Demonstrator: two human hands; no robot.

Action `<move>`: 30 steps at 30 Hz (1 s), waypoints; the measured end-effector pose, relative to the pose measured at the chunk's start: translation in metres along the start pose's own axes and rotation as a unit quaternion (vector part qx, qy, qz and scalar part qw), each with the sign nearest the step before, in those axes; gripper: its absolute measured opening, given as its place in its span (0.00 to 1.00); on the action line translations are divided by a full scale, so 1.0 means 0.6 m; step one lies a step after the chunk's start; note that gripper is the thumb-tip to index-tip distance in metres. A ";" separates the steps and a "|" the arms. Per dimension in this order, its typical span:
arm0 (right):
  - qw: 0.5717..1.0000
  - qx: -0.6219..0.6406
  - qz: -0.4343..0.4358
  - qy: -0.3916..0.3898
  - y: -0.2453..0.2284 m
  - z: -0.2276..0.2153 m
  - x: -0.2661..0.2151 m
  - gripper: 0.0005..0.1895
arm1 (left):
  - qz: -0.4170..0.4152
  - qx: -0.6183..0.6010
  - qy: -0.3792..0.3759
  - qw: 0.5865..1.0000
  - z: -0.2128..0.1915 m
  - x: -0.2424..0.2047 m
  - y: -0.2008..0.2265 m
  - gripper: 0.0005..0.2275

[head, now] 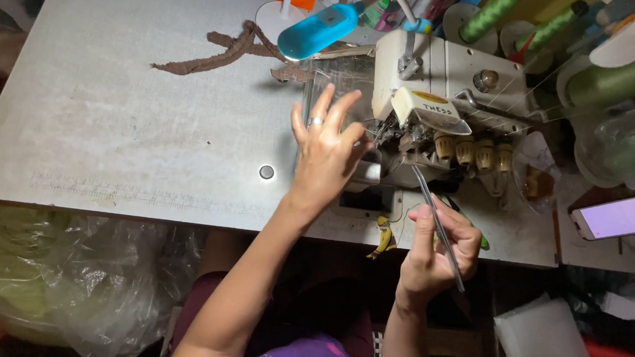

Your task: The person uses tweezers to remove tangled thread from the bobbin area of a sewing machine. They then pull the thread through the machine's tension assembly and finally pet a dog lying on the floor.

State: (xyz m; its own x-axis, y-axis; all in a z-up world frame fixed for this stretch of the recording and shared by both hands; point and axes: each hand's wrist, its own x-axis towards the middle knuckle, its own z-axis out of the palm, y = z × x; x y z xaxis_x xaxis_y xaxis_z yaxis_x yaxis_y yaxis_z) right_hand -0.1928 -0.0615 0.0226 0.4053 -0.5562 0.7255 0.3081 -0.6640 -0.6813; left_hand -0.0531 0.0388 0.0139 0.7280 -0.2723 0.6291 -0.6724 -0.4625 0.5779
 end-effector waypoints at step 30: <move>0.997 0.051 0.052 0.021 0.003 0.016 -0.003 0.08 | -0.018 -0.092 0.013 0.996 -0.030 -0.040 -0.027 0.14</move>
State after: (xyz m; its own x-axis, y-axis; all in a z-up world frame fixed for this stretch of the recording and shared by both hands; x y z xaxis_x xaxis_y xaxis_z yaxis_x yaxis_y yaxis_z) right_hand -0.1848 -0.0571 0.0190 0.4040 -0.6406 0.6530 0.3530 -0.5494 -0.7573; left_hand -0.0622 0.0683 -0.0010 0.7497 -0.2352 0.6185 -0.6610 -0.3087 0.6839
